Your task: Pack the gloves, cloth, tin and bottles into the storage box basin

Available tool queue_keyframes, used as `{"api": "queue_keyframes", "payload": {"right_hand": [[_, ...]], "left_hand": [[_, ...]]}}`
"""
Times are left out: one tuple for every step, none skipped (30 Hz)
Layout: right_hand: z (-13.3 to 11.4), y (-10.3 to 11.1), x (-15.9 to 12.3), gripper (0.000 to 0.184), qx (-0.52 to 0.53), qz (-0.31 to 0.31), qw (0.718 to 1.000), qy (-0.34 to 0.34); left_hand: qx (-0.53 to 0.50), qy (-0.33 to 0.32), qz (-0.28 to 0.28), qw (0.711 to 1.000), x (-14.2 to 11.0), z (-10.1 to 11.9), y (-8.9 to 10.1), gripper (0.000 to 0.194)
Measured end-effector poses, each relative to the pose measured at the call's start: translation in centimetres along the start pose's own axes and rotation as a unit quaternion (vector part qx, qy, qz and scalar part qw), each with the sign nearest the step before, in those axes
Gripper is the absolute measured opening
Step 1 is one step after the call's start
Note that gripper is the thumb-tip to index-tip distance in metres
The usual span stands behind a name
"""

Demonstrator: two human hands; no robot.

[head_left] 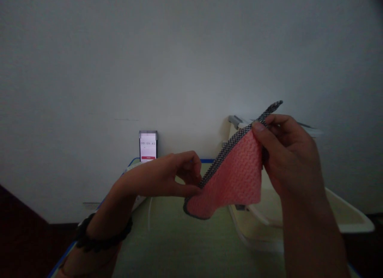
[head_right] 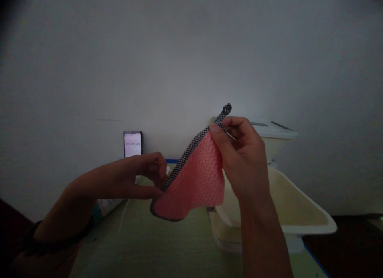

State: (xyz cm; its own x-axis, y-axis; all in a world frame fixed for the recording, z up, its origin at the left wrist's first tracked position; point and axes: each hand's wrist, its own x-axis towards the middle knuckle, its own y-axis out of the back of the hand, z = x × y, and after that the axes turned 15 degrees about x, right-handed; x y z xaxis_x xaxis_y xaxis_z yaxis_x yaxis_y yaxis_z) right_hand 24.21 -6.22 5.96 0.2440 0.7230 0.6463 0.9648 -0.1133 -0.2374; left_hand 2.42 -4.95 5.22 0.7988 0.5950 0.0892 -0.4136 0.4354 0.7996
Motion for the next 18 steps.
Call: {"api": "queue_keyframes", "payload": {"right_hand": [[0.0, 0.0, 0.0, 0.013, 0.001, 0.006, 1.000, 0.003], [0.0, 0.0, 0.1, 0.013, 0.002, 0.011, 1.000, 0.003], [0.0, 0.1, 0.1, 0.013, 0.002, 0.018, 1.000, 0.001], [0.0, 0.2, 0.1, 0.014, 0.000, 0.025, 1.000, -0.002], [0.0, 0.3, 0.2, 0.015, -0.005, 0.032, 0.999, -0.004], [0.0, 0.4, 0.2, 0.016, -0.010, 0.038, 0.999, -0.005], [0.0, 0.5, 0.2, 0.016, -0.015, 0.043, 0.999, -0.004], [0.1, 0.5, 0.3, 0.017, -0.018, 0.046, 0.999, -0.001], [0.1, 0.6, 0.3, 0.017, -0.021, 0.047, 0.999, 0.003], [0.2, 0.7, 0.3, 0.018, -0.024, 0.049, 0.999, 0.007], [0.2, 0.7, 0.4, 0.018, -0.028, 0.050, 0.998, 0.013], [0.3, 0.7, 0.4, 0.018, -0.033, 0.053, 0.998, 0.018], [0.3, 0.7, 0.4, 0.018, -0.039, 0.055, 0.997, 0.022], [0.3, 0.7, 0.4, 0.018, -0.043, 0.056, 0.997, 0.025], [0.3, 0.7, 0.4, 0.017, -0.046, 0.058, 0.997, 0.027], [0.4, 0.7, 0.4, 0.017, -0.046, 0.060, 0.997, 0.028], [0.4, 0.7, 0.4, 0.016, -0.043, 0.062, 0.997, 0.027], [0.4, 0.7, 0.4, 0.016, -0.038, 0.064, 0.997, 0.026]], "left_hand": [[-0.015, 0.006, -0.017, 1.000, 0.1, -0.2, -0.1, 0.024], [-0.022, 0.016, -0.036, 0.999, 0.2, -0.4, -0.2, 0.029], [-0.023, 0.027, -0.052, 0.998, 0.3, -0.6, -0.2, 0.034], [-0.019, 0.040, -0.063, 0.997, 0.4, -0.7, -0.3, 0.039], [-0.008, 0.049, -0.069, 0.996, 0.5, -0.9, -0.3, 0.041], [0.008, 0.052, -0.072, 0.996, 0.5, -1.0, -0.3, 0.041], [0.025, 0.049, -0.073, 0.996, 0.6, -1.1, -0.4, 0.038], [0.044, 0.041, -0.073, 0.996, 0.6, -1.2, -0.4, 0.035], [0.062, 0.031, -0.073, 0.995, 0.7, -1.3, -0.4, 0.031], [0.078, 0.021, -0.073, 0.994, 0.7, -1.3, -0.3, 0.026], [0.089, 0.012, -0.074, 0.993, 0.7, -1.3, -0.3, 0.022], [0.096, 0.008, -0.073, 0.993, 0.7, -1.3, -0.3, 0.018], [0.099, 0.008, -0.073, 0.992, 0.7, -1.3, -0.3, 0.014], [0.100, 0.010, -0.072, 0.992, 0.7, -1.3, -0.2, 0.011], [0.100, 0.013, -0.072, 0.992, 0.7, -1.3, -0.2, 0.009], [0.099, 0.016, -0.071, 0.992, 0.7, -1.3, -0.1, 0.009], [0.099, 0.019, -0.069, 0.992, 0.7, -1.4, -0.1, 0.009], [0.099, 0.022, -0.066, 0.993, 0.6, -1.4, -0.1, 0.010]]}}
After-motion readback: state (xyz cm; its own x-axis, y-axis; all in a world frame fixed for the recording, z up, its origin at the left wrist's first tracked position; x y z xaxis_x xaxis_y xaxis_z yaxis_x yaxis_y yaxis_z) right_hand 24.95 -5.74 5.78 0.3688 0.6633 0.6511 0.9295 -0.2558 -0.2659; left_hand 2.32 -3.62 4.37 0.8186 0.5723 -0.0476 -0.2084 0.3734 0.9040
